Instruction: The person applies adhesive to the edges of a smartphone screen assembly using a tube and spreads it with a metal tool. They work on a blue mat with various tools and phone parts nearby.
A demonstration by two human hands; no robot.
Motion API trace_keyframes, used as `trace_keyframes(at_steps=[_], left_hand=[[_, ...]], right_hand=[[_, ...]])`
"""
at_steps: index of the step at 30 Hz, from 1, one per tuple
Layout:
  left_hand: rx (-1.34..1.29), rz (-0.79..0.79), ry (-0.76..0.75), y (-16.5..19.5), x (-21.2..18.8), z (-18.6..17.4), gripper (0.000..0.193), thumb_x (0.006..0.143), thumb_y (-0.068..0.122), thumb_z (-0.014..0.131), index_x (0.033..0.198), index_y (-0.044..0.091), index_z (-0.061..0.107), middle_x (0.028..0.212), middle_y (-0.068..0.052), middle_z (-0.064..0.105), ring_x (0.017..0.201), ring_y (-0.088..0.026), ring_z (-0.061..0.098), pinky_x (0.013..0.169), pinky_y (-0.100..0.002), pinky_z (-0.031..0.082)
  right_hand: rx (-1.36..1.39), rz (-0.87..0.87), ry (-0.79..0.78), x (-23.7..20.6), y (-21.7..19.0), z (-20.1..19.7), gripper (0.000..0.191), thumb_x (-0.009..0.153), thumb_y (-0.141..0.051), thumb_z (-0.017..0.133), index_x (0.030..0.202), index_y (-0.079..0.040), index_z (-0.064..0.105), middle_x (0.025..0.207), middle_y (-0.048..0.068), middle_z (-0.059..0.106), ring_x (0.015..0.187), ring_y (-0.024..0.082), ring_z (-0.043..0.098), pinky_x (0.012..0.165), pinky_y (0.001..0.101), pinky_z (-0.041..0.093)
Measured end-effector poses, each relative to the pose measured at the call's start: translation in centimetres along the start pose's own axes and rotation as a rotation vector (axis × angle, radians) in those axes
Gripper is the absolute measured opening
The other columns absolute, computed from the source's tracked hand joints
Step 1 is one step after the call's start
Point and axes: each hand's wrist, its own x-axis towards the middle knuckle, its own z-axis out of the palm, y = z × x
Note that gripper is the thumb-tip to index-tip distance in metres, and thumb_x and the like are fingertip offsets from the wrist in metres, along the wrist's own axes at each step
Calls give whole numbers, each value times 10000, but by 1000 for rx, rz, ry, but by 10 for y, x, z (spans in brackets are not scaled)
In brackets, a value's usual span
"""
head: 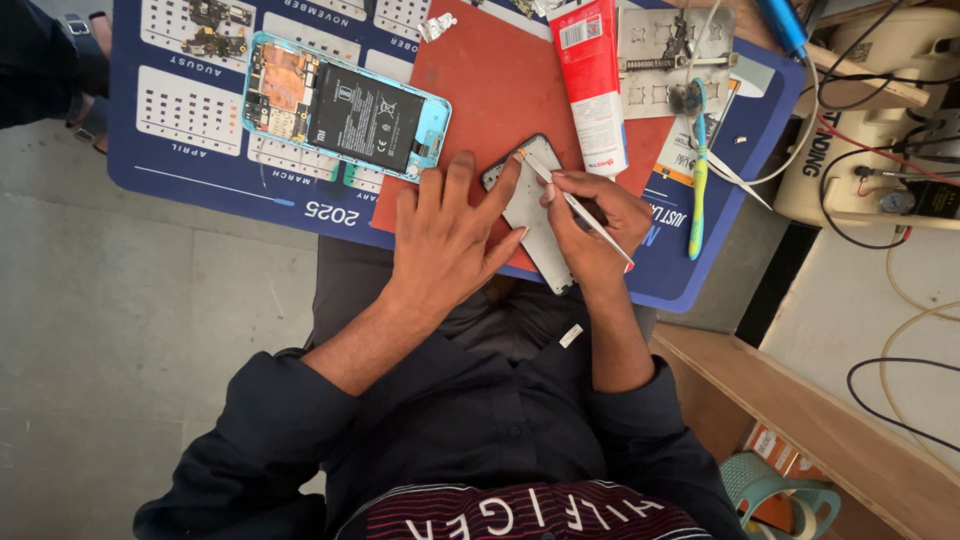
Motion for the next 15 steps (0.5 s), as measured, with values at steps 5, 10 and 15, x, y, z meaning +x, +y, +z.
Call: trace_keyframes(at_steps=[5,10,15], left_hand=[[-6,-2,1,0,0,-1,672,905,540,704,1466,197,569,1302,-144,530,989,-296,502,757,-424,384],[-15,-8,-2,1,0,-1,674,898,535,706,1465,198,569,1304,-146,530,987,-299,503,750,-425,380],[-25,-5,0,0,0,-1,667,908,530,706,1467,193,568,1305,-148,529,988,-301,501,763,-429,383]], right_hand=[[-7,-20,-6,1,2,0,133,933,120,738,1053,66,716,1039,181,760,890,161,748,797,263,624],[-7,-47,-16,2,4,0,140,938,121,744,1062,63,718,1040,178,762,897,166,748,805,267,623],[16,32,-4,1,2,1,135,946,98,750,1071,53,730,1057,177,765,889,156,751,778,253,624]])
